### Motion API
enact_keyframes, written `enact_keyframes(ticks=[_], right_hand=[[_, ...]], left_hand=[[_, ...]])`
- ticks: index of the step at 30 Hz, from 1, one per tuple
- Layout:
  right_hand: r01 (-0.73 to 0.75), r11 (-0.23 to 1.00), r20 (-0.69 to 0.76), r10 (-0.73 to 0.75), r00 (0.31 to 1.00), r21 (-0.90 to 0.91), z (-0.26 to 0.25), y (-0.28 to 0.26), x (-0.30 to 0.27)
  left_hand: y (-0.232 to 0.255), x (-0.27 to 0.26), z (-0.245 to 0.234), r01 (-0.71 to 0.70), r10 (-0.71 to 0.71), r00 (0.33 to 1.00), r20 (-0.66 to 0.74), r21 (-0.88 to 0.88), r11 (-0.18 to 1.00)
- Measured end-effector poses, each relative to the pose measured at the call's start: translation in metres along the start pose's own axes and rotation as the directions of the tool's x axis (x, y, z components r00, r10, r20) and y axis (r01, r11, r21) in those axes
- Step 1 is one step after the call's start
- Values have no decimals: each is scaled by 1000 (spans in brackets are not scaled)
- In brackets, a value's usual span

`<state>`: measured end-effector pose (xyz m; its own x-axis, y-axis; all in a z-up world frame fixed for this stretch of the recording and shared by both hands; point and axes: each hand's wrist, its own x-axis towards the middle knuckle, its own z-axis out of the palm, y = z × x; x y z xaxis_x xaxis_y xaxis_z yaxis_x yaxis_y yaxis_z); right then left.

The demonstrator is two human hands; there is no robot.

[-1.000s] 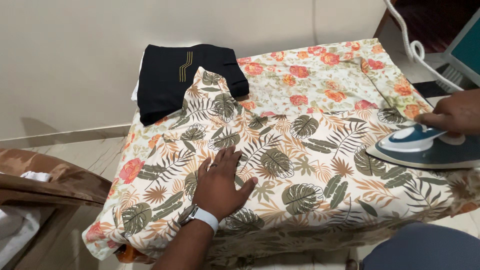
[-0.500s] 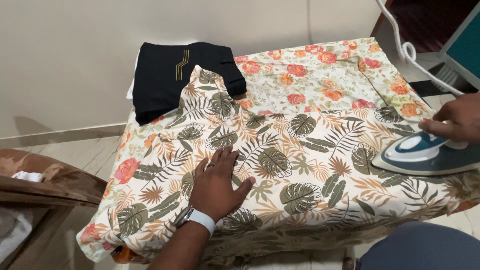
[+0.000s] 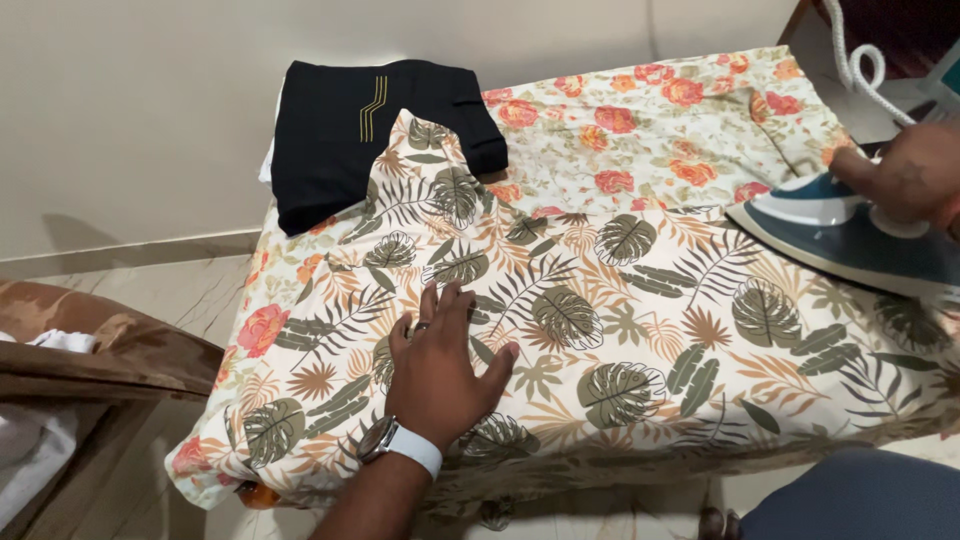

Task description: The person irons a patterned shirt on a table, smoothing the fabric with one hand while using an electric iron with the other. They repeatedly adjust the shirt's position and fold the collar before continuing to iron the main body of the garment.

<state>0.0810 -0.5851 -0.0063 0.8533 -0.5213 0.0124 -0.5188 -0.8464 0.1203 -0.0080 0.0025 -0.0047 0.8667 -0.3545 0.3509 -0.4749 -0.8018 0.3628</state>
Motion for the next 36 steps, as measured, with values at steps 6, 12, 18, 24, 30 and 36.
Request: enact_keyframes(ticks=[6, 12, 18, 24, 30, 36], right_hand=[[-56, 997, -26, 57, 998, 47, -24, -21, 17], [-44, 986, -111, 62, 992, 160, -39, -43, 37], [128, 645, -286, 146, 947, 753, -31, -62, 54], [339, -272, -316, 125, 941, 901, 19, -105, 67], [266, -643, -224, 149, 963, 718, 50, -143, 78], [440, -449, -458, 75, 886, 778, 46, -142, 20]], left_hand=[[2, 1, -3, 39, -39, 999, 4, -32, 999], [1, 0, -3, 49, -49, 999, -1, -51, 997], [3, 4, -5, 89, -88, 996, 14, -52, 995], [4, 3, -3, 132, -129, 991, 42, -73, 989], [1, 5, -1, 82, -81, 997, 12, -39, 996], [2, 5, -3, 84, -83, 996, 12, -39, 996]])
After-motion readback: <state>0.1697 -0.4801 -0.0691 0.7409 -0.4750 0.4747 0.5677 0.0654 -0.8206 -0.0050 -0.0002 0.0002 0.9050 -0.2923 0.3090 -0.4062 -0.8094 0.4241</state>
